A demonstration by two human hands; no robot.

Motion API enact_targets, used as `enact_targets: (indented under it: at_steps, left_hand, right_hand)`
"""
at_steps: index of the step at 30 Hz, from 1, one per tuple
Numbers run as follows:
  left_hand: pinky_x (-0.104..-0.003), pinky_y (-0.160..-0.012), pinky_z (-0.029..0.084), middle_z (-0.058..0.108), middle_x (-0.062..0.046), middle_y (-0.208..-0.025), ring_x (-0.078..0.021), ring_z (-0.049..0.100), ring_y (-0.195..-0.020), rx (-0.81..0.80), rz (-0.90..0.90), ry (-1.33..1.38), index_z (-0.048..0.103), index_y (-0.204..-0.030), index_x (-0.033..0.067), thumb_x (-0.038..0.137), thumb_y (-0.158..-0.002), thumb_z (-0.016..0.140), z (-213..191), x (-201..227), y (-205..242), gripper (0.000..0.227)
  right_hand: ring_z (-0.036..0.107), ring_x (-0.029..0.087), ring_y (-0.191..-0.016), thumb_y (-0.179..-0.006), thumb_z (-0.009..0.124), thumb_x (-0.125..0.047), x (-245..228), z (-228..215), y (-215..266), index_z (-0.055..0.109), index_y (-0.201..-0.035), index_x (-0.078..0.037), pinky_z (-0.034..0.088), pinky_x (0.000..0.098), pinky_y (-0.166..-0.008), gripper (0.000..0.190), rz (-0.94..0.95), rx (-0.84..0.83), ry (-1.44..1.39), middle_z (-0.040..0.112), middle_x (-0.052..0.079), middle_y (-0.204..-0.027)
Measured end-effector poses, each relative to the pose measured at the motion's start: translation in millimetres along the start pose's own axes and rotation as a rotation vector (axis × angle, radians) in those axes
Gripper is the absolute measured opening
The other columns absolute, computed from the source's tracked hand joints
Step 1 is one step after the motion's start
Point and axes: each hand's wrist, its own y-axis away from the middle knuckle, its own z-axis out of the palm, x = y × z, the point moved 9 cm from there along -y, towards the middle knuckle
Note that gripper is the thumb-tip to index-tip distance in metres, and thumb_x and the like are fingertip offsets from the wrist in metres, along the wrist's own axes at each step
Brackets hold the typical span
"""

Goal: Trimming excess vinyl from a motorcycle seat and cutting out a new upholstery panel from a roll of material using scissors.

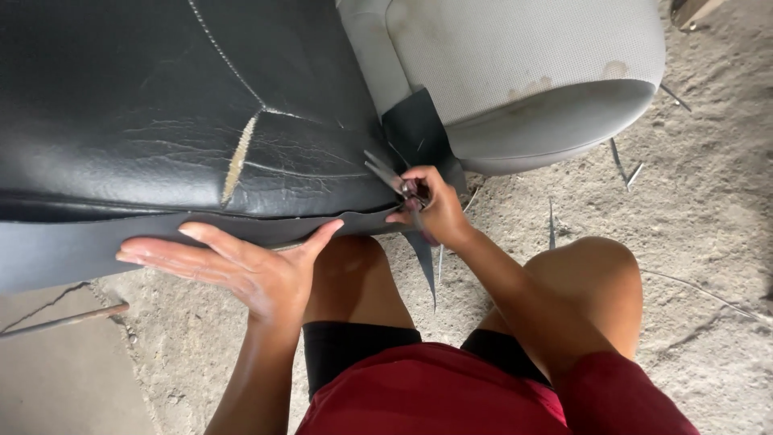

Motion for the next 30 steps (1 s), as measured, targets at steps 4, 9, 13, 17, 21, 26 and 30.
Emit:
enact_targets:
  at_steps: [4, 9, 13, 17, 21, 26, 30]
  left_hand:
    - [-0.077, -0.145, 0.002, -0.023, -0.015, -0.175, -0.0428, -0.016, -0.169, -0.007, -0.012, 0.01, -0.009, -0.172, 0.024, 0.117, -0.069, 0.046, -1.7, 2.5, 0.6, 0.149]
    - [-0.078, -0.144, 0.002, -0.023, -0.015, -0.175, -0.0418, -0.018, -0.168, -0.004, -0.002, 0.018, -0.01, -0.172, 0.0241, 0.116, -0.071, 0.05, -6.3, 7.5, -3.6, 0.149]
    - [-0.079, -0.141, 0.003, -0.024, -0.021, -0.173, -0.0462, -0.018, -0.166, -0.024, 0.021, -0.005, -0.012, -0.171, 0.0204, 0.118, -0.072, 0.045, -4.5, 5.1, -2.6, 0.151]
    - [-0.079, -0.14, 0.003, -0.026, -0.027, -0.17, -0.0514, -0.018, -0.164, -0.061, 0.047, -0.036, -0.015, -0.17, 0.0159, 0.118, -0.074, 0.039, -2.8, 8.3, -3.5, 0.15]
    - [-0.08, -0.14, 0.001, -0.029, -0.025, -0.17, -0.0505, -0.021, -0.164, -0.062, 0.044, -0.035, -0.017, -0.17, 0.0162, 0.12, -0.074, 0.04, 0.5, 6.4, -3.1, 0.152]
    - [-0.08, -0.141, 0.002, -0.028, -0.024, -0.17, -0.0497, -0.02, -0.164, -0.056, 0.032, -0.045, -0.016, -0.17, 0.0168, 0.119, -0.073, 0.037, 0.6, 6.4, -2.9, 0.15]
    - [-0.08, -0.14, 0.001, -0.028, -0.023, -0.171, -0.049, -0.021, -0.164, -0.06, 0.027, -0.053, -0.017, -0.17, 0.0173, 0.122, -0.07, 0.04, 3.2, 2.4, -0.8, 0.155]
  right_hand:
    - [0.065, 0.005, -0.079, -0.067, 0.096, -0.001, 17.1, -2.3, -3.1, 0.048, -0.125, -0.01, 0.061, 0.0306, -0.09, 0.076, 0.041, -0.018, -0.09, 0.073, 0.006, -0.098]
    - [0.066, 0.012, -0.09, -0.067, 0.097, -0.027, 4.3, -13.9, -4.1, 0.051, -0.124, -0.013, 0.054, 0.0269, -0.085, 0.075, -0.077, -0.056, -0.003, 0.061, -0.001, -0.094]
    - [0.065, 0.028, -0.107, -0.073, 0.089, -0.044, -40.5, -22.3, 2.1, 0.049, -0.125, -0.004, 0.056, 0.0391, -0.096, 0.077, -0.411, -0.063, 0.227, 0.064, 0.015, -0.115]
    - [0.062, 0.023, -0.092, -0.072, 0.086, -0.054, -63.1, -2.9, 12.6, 0.055, -0.119, -0.002, 0.056, 0.0368, -0.086, 0.077, -0.555, -0.113, 0.406, 0.066, 0.01, -0.102]
    - [0.058, 0.024, -0.085, -0.083, 0.08, -0.057, -82.8, 12.7, 21.3, 0.055, -0.121, 0.001, 0.055, 0.0365, -0.08, 0.074, -0.666, -0.124, 0.51, 0.06, 0.01, -0.094]
    - [0.057, 0.024, -0.082, -0.074, 0.088, -0.061, -92.4, 17.4, 17.5, 0.055, -0.121, -0.001, 0.054, 0.0387, -0.076, 0.083, -0.64, -0.09, 0.511, 0.056, 0.008, -0.091]
    - [0.059, 0.023, -0.082, -0.077, 0.079, -0.067, -79.1, 10.7, 15.4, 0.058, -0.115, -0.001, 0.055, 0.0393, -0.079, 0.079, -0.617, -0.019, 0.614, 0.055, 0.007, -0.089]
